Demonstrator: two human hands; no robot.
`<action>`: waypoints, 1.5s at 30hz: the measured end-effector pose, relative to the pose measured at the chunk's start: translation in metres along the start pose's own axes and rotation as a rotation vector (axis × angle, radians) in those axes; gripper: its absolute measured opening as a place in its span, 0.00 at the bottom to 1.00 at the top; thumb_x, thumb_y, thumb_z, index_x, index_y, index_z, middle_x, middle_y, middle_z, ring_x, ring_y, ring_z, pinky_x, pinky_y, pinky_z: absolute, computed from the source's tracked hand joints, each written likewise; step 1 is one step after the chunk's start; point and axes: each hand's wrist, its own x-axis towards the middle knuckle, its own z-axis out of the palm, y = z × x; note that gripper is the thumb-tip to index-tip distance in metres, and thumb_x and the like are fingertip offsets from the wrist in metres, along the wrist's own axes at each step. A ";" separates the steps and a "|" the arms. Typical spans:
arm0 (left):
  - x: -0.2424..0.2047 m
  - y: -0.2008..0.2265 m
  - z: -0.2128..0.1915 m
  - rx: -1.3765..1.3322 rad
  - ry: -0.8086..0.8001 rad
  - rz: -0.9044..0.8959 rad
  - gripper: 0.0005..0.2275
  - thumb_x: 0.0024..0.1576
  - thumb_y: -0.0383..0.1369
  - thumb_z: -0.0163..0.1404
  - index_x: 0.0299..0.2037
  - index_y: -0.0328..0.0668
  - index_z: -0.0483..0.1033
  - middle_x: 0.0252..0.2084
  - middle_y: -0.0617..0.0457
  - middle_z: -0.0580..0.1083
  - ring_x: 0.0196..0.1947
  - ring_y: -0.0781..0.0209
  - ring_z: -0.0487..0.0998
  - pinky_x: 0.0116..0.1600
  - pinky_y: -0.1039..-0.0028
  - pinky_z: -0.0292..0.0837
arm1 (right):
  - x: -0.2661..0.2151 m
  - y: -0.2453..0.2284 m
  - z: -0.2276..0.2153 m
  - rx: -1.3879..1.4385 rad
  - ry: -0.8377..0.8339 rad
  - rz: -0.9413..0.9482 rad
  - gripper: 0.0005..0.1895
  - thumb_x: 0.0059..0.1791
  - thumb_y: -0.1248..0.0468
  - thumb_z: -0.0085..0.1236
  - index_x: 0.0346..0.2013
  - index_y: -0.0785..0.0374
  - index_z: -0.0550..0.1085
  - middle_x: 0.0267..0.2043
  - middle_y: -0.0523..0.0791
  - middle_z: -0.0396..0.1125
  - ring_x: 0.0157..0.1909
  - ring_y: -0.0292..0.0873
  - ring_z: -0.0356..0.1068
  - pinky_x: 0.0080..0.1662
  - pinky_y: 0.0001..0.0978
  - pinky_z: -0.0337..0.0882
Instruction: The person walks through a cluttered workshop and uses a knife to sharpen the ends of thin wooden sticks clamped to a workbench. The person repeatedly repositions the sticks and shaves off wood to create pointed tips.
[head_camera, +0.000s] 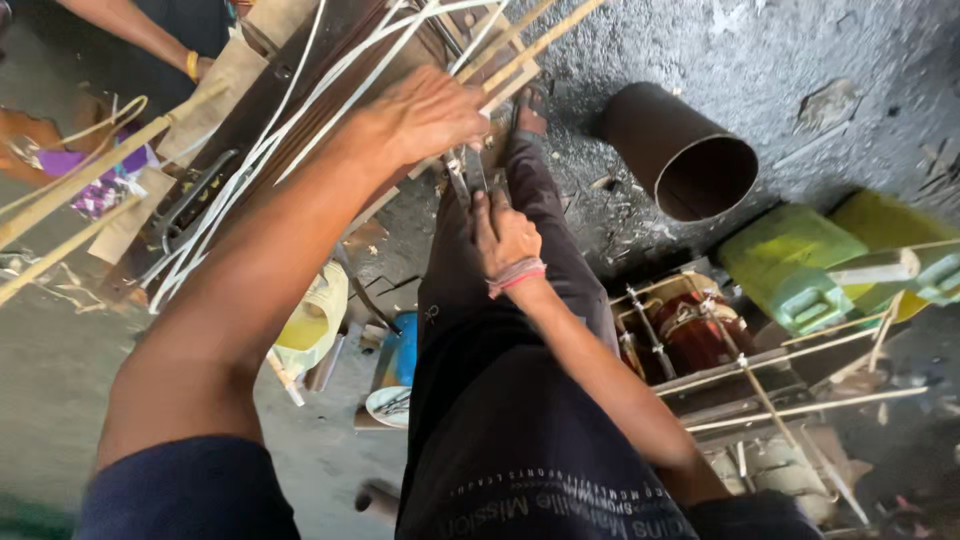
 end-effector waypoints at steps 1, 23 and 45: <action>0.012 -0.002 -0.002 0.131 -0.056 0.072 0.07 0.55 0.35 0.55 0.27 0.47 0.82 0.39 0.49 0.76 0.35 0.52 0.81 0.35 0.63 0.75 | -0.004 -0.001 0.018 -0.054 0.024 0.075 0.24 0.57 0.46 0.40 0.52 0.62 0.72 0.33 0.61 0.73 0.36 0.68 0.72 0.41 0.60 0.69; -0.032 -0.024 0.000 -0.012 -0.302 -0.063 0.09 0.63 0.37 0.50 0.37 0.48 0.83 0.22 0.47 0.74 0.23 0.51 0.75 0.31 0.58 0.63 | 0.046 0.006 -0.023 -0.220 -0.189 -0.375 0.28 0.60 0.42 0.41 0.33 0.60 0.75 0.24 0.54 0.71 0.31 0.60 0.73 0.36 0.54 0.72; -0.033 -0.004 0.013 -0.257 0.058 -0.572 0.09 0.61 0.42 0.54 0.34 0.51 0.84 0.28 0.37 0.76 0.28 0.41 0.78 0.35 0.50 0.71 | 0.115 -0.018 -0.077 -0.828 -0.260 -0.481 0.40 0.59 0.32 0.35 0.25 0.55 0.83 0.18 0.47 0.70 0.47 0.54 0.71 0.35 0.46 0.72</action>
